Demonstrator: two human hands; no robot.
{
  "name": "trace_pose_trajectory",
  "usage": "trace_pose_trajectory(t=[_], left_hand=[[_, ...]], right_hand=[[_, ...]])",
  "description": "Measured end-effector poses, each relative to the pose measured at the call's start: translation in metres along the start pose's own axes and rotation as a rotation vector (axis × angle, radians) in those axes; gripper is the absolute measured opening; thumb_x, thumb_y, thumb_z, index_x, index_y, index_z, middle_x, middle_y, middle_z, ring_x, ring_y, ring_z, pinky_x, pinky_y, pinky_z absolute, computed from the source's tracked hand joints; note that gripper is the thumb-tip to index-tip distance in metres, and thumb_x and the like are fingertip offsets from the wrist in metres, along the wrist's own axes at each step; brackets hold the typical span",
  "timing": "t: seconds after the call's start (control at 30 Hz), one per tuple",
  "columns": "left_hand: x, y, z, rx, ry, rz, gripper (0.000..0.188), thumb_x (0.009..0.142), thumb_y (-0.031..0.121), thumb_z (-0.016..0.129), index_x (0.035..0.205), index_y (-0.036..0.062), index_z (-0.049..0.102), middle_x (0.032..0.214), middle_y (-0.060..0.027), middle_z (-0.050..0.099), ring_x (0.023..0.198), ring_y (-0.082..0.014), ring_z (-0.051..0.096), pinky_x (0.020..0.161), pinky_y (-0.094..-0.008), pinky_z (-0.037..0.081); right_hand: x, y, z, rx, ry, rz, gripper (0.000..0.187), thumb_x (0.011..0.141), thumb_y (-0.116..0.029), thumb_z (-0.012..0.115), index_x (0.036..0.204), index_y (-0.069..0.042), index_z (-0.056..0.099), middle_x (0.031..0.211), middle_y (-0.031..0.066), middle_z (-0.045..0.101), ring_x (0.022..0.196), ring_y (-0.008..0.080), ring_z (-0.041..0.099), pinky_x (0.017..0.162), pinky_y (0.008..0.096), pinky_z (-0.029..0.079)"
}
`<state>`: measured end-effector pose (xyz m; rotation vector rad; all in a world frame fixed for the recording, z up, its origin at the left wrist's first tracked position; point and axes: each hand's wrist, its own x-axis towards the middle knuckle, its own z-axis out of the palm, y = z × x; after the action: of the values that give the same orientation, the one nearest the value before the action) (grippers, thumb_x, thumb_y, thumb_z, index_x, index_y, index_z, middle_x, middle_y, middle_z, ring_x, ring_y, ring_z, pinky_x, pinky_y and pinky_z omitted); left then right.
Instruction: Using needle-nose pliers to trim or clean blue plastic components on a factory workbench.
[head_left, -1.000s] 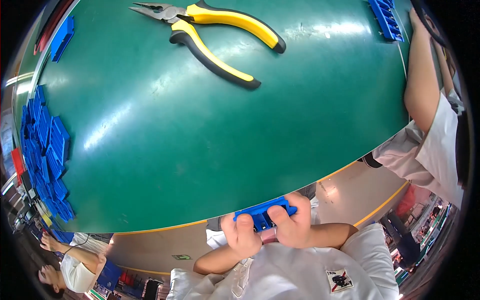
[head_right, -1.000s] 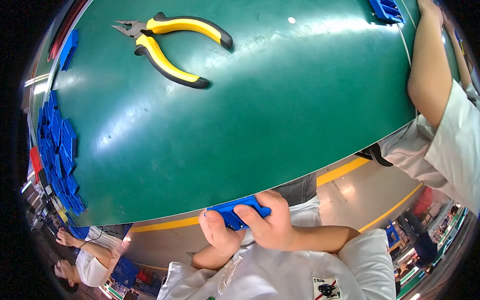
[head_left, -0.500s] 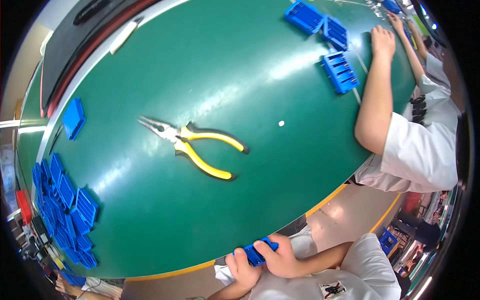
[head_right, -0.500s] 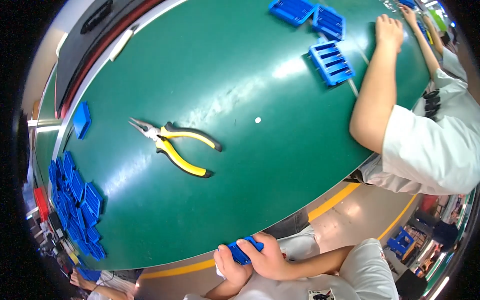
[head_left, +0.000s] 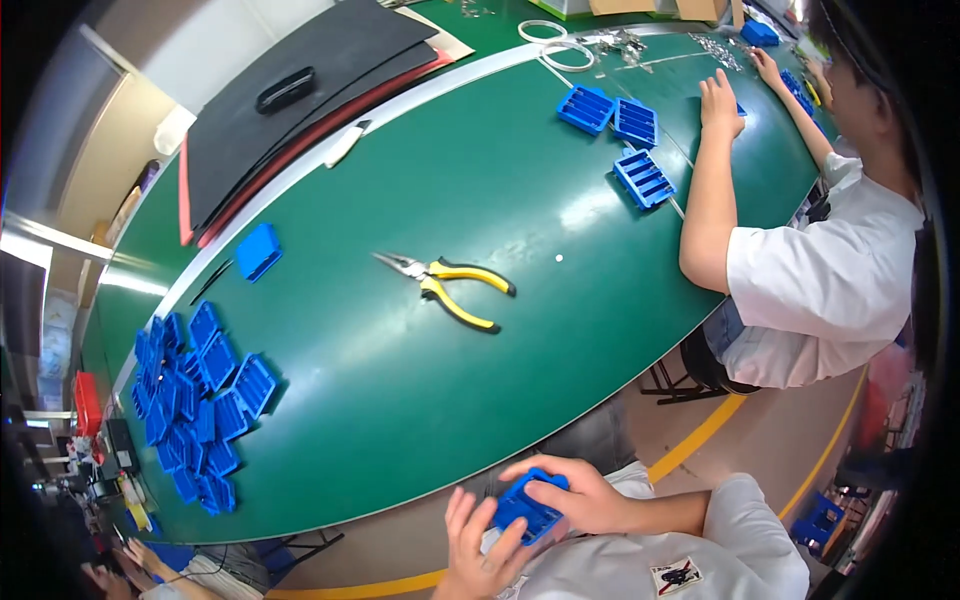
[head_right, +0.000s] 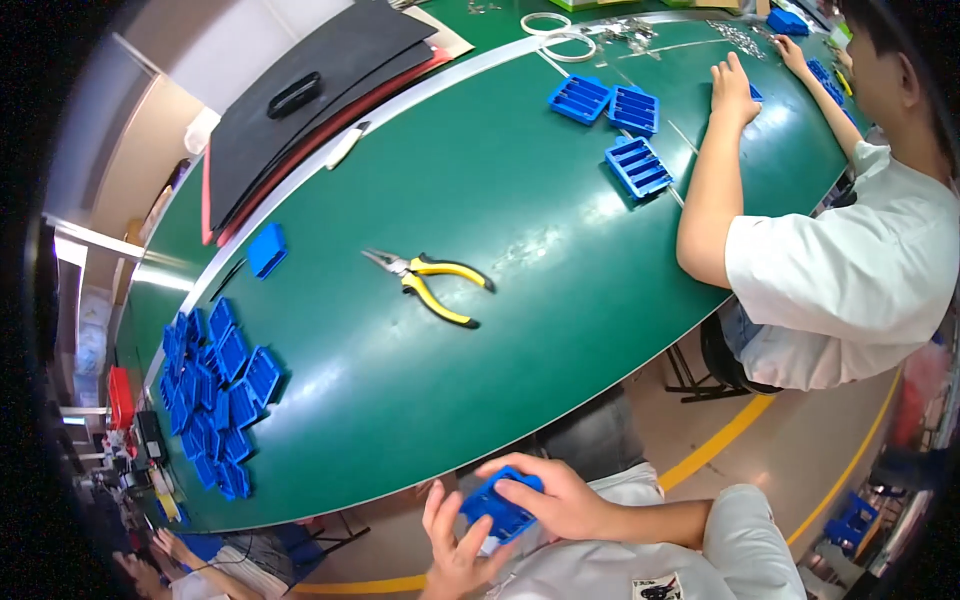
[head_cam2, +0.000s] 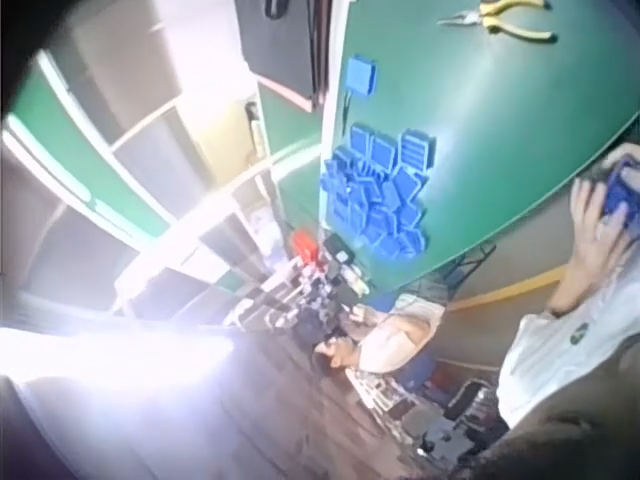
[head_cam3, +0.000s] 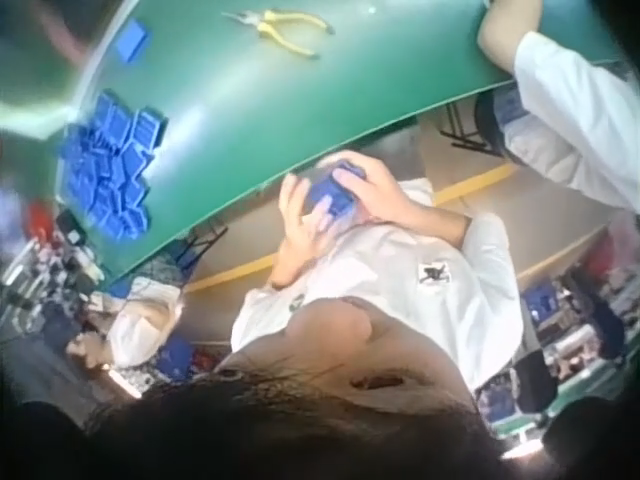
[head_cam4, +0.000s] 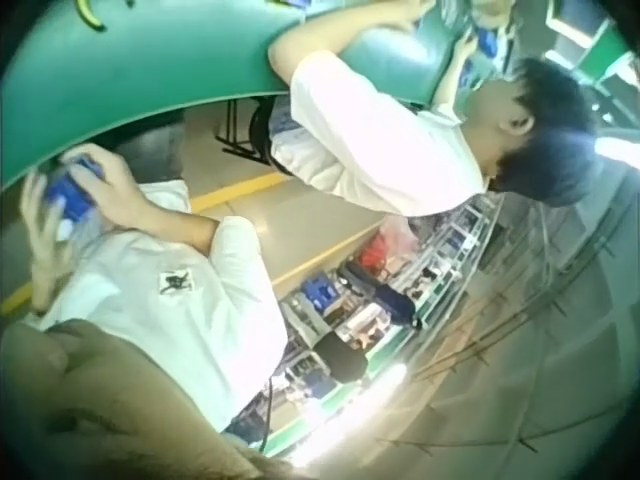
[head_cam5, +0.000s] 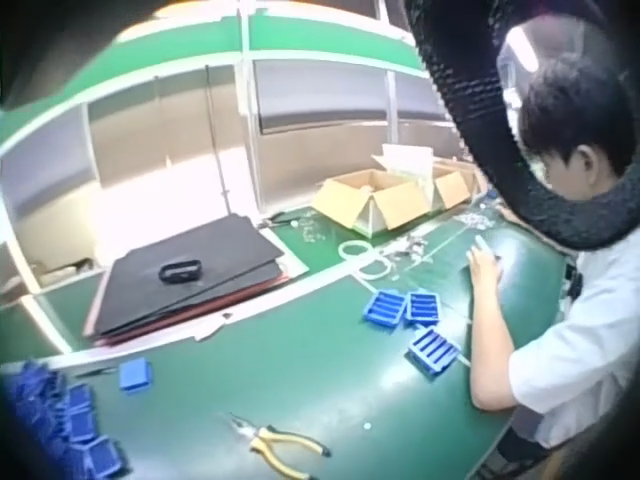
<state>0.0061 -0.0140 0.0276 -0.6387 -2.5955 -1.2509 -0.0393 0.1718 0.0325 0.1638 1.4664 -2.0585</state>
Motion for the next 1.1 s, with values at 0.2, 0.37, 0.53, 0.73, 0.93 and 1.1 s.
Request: trace_pose_trajectory(t=[0.2, 0.37, 0.53, 0.73, 0.93, 1.1], left_hand=[[0.055, -0.042, -0.045, 0.145, 0.109, 0.379, 0.037, 0.062, 0.017, 0.079, 0.098, 0.0232, 0.072, 0.110, -0.0037, 0.064, 0.102, -0.0297, 0.060, 0.089, -0.0498, 0.050], [0.129, -0.082, -0.068, -0.219, 0.360, -0.102, 0.026, 0.075, 0.000, 0.072, 0.100, -0.0022, 0.065, 0.098, -0.0154, 0.067, 0.088, -0.0256, 0.066, 0.080, -0.0335, 0.051], [0.181, -0.146, -0.073, -0.383, 0.410, -0.268, 0.023, 0.080, 0.002, 0.069, 0.101, -0.0026, 0.061, 0.087, -0.0066, 0.064, 0.080, -0.0095, 0.059, 0.070, -0.0245, 0.048], [0.186, -0.169, -0.062, -0.171, 0.451, -0.132, 0.030, 0.080, 0.005, 0.070, 0.107, 0.0007, 0.058, 0.090, -0.0096, 0.063, 0.082, -0.0162, 0.061, 0.076, -0.0288, 0.049], [0.182, -0.158, -0.075, -0.162, 0.510, -0.161, 0.030, 0.082, 0.002, 0.069, 0.109, 0.0007, 0.057, 0.099, -0.0089, 0.061, 0.092, -0.0178, 0.060, 0.084, -0.0283, 0.047], [0.176, -0.168, -0.074, -0.178, 0.495, -0.081, 0.031, 0.079, -0.011, 0.066, 0.107, -0.0004, 0.056, 0.109, -0.0119, 0.059, 0.110, -0.0253, 0.061, 0.095, -0.0325, 0.045]], right_hand=[[0.040, -0.055, 0.009, -0.123, -0.131, -0.511, 0.048, 0.101, -0.034, 0.042, 0.126, 0.005, 0.052, 0.109, 0.0130, 0.062, 0.097, 0.0200, 0.060, 0.083, 0.0311, 0.048], [0.124, -0.095, -0.020, -1.375, 0.521, -0.902, 0.036, 0.078, -0.029, 0.074, 0.094, -0.001, 0.059, 0.111, 0.0169, 0.055, 0.104, 0.0299, 0.055, 0.082, 0.0414, 0.046], [0.188, -0.094, -0.022, -1.681, 0.385, -0.804, 0.033, 0.082, -0.031, 0.070, 0.093, -0.002, 0.060, 0.100, 0.0148, 0.055, 0.097, 0.0312, 0.053, 0.080, 0.0419, 0.044], [0.221, -0.130, -0.020, -0.765, 0.141, -0.590, 0.032, 0.088, -0.027, 0.065, 0.078, 0.001, 0.055, 0.070, 0.0076, 0.051, 0.064, 0.0165, 0.049, 0.061, 0.0345, 0.041], [0.188, -0.104, -0.007, -0.529, -0.155, -0.384, 0.016, 0.092, -0.013, 0.058, 0.097, 0.002, 0.062, 0.087, 0.0037, 0.064, 0.079, 0.0097, 0.059, 0.073, 0.0242, 0.047], [0.182, -0.101, 0.000, -0.682, -0.307, -0.339, 0.022, 0.092, -0.011, 0.059, 0.106, 0.005, 0.064, 0.100, 0.0090, 0.067, 0.094, 0.0139, 0.062, 0.086, 0.0272, 0.047]])
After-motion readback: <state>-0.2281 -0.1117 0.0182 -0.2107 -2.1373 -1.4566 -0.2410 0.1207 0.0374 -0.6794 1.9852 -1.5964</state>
